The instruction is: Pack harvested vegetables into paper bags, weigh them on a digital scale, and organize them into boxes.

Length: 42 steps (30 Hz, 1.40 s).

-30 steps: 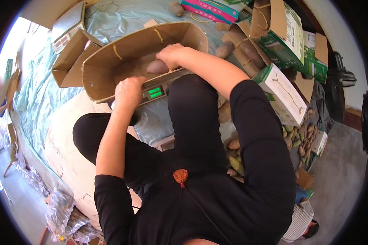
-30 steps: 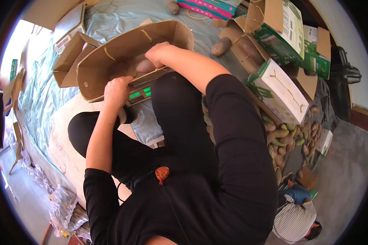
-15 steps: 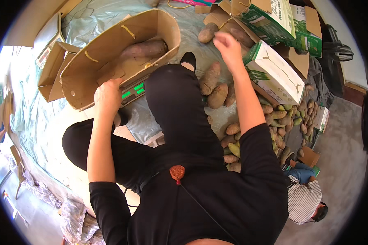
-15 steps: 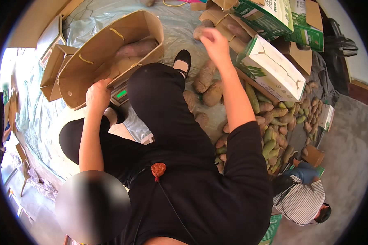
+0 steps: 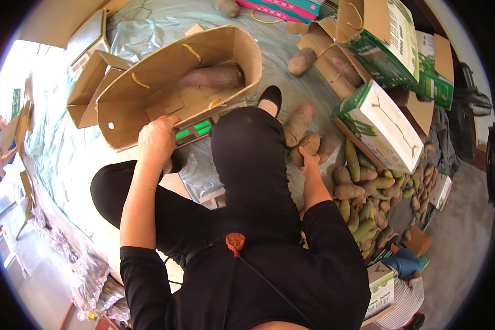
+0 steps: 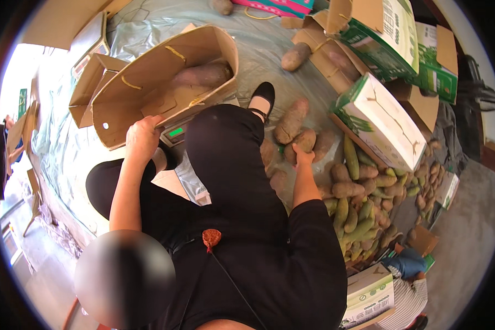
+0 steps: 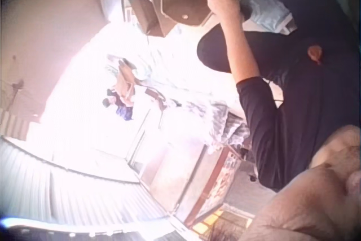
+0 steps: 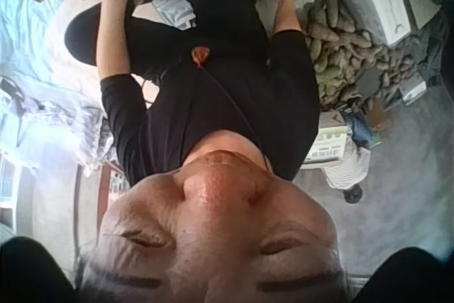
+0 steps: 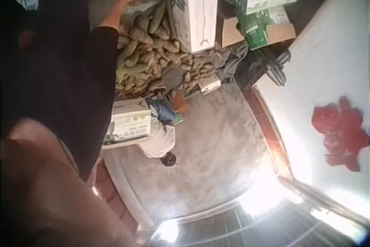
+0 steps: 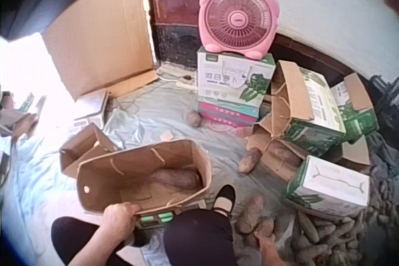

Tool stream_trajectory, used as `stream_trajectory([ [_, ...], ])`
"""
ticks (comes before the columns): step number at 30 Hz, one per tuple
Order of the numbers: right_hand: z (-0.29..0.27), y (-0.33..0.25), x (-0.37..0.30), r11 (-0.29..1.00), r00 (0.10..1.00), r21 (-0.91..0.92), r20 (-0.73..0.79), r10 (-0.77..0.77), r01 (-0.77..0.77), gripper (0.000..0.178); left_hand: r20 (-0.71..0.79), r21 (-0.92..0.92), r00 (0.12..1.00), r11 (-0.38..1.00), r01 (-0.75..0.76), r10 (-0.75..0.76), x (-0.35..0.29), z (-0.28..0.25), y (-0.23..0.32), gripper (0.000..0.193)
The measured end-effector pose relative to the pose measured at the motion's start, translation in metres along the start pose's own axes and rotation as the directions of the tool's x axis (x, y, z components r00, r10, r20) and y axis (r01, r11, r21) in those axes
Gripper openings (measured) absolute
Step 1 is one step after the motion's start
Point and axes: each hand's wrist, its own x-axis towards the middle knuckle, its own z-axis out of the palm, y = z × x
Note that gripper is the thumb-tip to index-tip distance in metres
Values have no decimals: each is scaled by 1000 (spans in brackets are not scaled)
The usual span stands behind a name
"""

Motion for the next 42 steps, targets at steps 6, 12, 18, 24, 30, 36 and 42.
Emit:
stream_trajectory([
  [6, -4, -12, 5, 998, 999, 16, 12, 52, -52, 93, 18, -38, 1000, 999, 5, -4, 5, 0, 2, 23],
  [12, -33, -13, -19, 980, 919, 155, 389, 54, -123, 74, -2, -33, 1000, 999, -28, 28, 4, 5, -3, 24],
  [18, -40, -82, -86, 910, 707, 260, 573, -415, 323, 77, 16, -17, 1000, 1000, -16, 16, 5, 4, -1, 24],
  [24, -7, -208, -233, 533, 224, 310, 662, -716, 787, 93, 17, -5, 999, 999, -43, 43, 4, 2, -1, 27],
  [30, 79, -256, -342, 123, -135, 231, 842, -523, 965, 96, 13, -24, 999, 999, -34, 34, 2, -5, -3, 31],
  [36, 195, -216, -332, -243, -98, 38, 966, -238, 969, 90, 54, -11, 998, 1000, -25, 25, 10, -2, 1, 33],
  [42, 242, -177, -328, -530, 122, -117, 992, -27, 840, 95, 73, -38, 997, 999, -30, 33, 6, -5, 0, 33],
])
